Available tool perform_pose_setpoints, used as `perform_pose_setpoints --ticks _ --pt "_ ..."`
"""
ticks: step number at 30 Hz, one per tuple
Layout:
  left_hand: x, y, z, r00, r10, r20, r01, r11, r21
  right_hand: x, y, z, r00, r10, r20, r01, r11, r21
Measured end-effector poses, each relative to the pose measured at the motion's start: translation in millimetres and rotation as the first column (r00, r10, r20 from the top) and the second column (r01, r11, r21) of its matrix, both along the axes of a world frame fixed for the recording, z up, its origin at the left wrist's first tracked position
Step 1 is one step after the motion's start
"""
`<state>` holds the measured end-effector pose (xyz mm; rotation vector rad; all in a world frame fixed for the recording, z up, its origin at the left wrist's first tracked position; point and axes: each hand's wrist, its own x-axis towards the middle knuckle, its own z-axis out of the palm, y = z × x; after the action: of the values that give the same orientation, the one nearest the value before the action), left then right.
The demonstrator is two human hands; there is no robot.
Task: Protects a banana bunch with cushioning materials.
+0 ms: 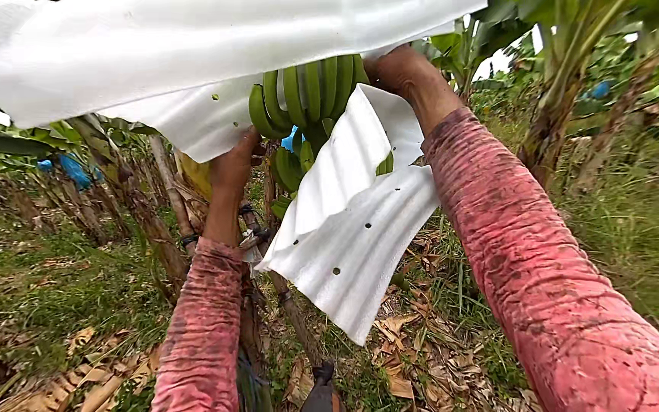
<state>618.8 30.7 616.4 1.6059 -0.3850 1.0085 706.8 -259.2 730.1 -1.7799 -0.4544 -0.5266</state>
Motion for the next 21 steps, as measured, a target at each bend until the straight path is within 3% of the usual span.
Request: perform_pose_setpoints --ticks 3,5,8,11,12,14,15,16,18,19,21 --pt "1 -1 -2 0.996 0.029 0.086 -0.027 0.999 -0.019 -2 -7 -14 0.984 -0.167 0.054 0.175 0.962 -0.208" --pt "0 -5 -2 0.986 0.055 0.156 -0.049 0.998 -0.037 -2 -19 -35 0.978 -0.195 0.073 0.208 0.932 -0.297" --pt "9 -4 -7 0.983 0.158 0.097 -0.158 0.987 -0.008 3 -26 -52 0.995 -0.084 -0.048 0.078 0.99 -0.118" --pt "33 -1 -32 0.985 0.145 0.096 -0.148 0.989 0.02 14 -31 -58 0.987 0.076 -0.142 -0.063 0.994 0.093" --pt "36 -7 -36 0.983 0.15 0.102 -0.151 0.989 0.001 11 -31 -63 0.994 0.06 -0.088 -0.054 0.997 0.063" --pt "30 -24 -34 0.975 0.2 0.096 -0.196 0.979 -0.055 2 -35 -72 0.98 -0.029 0.199 0.056 0.99 -0.128" --pt "24 -28 -32 0.973 0.218 0.076 -0.214 0.975 -0.064 -1 -39 -73 0.954 -0.05 0.295 0.119 0.968 -0.219" --pt "15 -29 -32 0.973 0.228 0.047 -0.225 0.973 -0.055 3 -43 -73 0.96 -0.052 0.274 0.122 0.962 -0.244" --pt "-16 -19 -44 0.977 0.211 -0.044 -0.209 0.977 0.038 13 -63 -78 0.999 -0.044 0.02 0.045 0.998 -0.041" --pt "-43 -9 -59 0.982 0.166 -0.091 -0.156 0.982 0.111 10 -82 -80 0.998 -0.024 -0.053 0.026 0.999 0.022" --pt "-118 13 -115 0.979 0.089 -0.184 -0.046 0.973 0.225 -18 -129 -96 0.999 0.004 -0.037 -0.002 0.999 0.054"
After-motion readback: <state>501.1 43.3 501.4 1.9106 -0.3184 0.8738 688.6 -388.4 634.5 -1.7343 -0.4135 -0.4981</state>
